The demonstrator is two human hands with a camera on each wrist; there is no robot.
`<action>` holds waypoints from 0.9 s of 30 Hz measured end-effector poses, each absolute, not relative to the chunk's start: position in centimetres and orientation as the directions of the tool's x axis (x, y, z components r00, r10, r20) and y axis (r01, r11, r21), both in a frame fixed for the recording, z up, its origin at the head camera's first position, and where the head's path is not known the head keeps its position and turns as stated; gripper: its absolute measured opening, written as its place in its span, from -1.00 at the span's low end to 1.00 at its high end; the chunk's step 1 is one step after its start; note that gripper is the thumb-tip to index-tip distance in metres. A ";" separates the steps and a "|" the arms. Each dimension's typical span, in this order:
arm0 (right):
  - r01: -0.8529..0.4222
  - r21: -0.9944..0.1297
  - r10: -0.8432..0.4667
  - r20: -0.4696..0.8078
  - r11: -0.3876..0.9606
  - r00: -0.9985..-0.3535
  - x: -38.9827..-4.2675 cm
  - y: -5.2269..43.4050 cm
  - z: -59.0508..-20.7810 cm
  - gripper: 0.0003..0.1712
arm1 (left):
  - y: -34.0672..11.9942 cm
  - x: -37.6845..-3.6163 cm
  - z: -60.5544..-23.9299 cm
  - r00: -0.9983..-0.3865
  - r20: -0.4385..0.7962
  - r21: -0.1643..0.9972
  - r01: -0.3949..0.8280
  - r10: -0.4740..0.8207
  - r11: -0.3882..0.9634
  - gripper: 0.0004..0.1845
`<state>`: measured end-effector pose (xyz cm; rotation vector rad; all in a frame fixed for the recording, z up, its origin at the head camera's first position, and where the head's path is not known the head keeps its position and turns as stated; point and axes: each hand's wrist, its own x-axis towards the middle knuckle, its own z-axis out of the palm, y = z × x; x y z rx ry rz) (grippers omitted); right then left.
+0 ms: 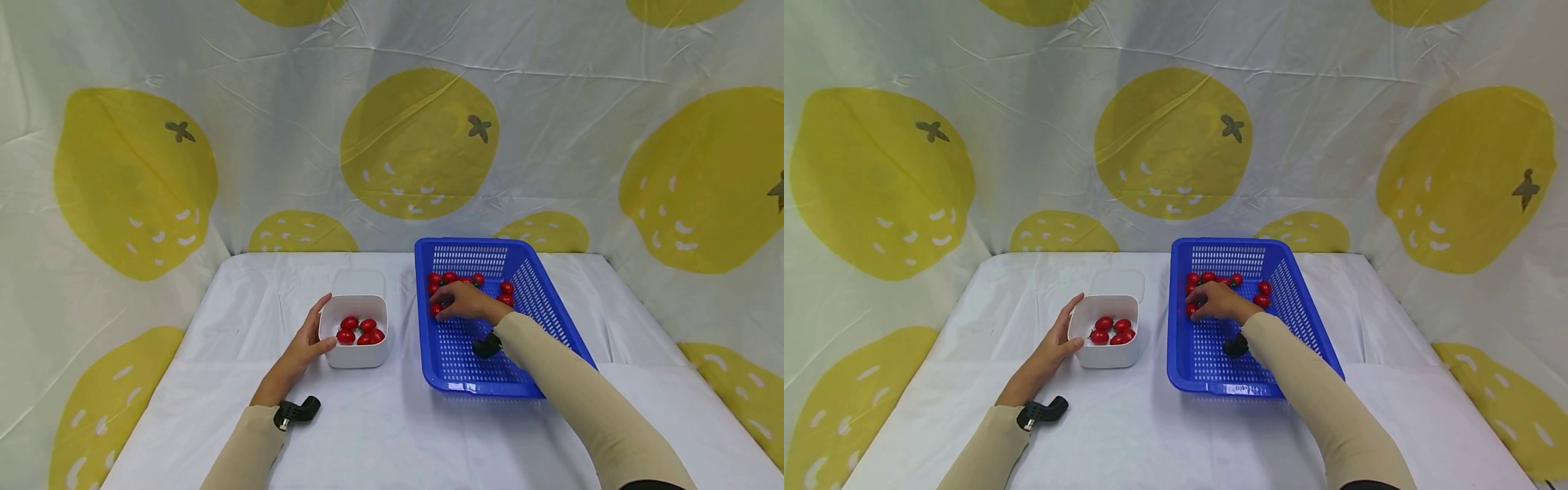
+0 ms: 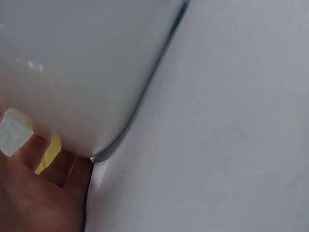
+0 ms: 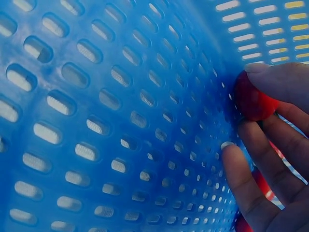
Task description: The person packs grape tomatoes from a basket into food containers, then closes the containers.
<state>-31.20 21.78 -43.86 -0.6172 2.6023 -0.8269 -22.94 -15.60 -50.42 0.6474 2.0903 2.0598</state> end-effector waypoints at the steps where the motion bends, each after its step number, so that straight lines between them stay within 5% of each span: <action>1: -0.301 -0.607 -0.500 -0.186 0.736 -0.846 -31.2 21.8 -43.8 -0.51 | -15.6 -22.9 -50.4 -0.900 0.197 0.979 0.204 0.388 -0.024 -0.14; 27: -0.305 -0.714 -0.473 -0.041 0.630 -0.880 -31.5 22.0 -42.6 -0.53 | -15.5 -22.8 -50.3 -0.907 0.187 0.979 0.202 0.378 0.002 -0.15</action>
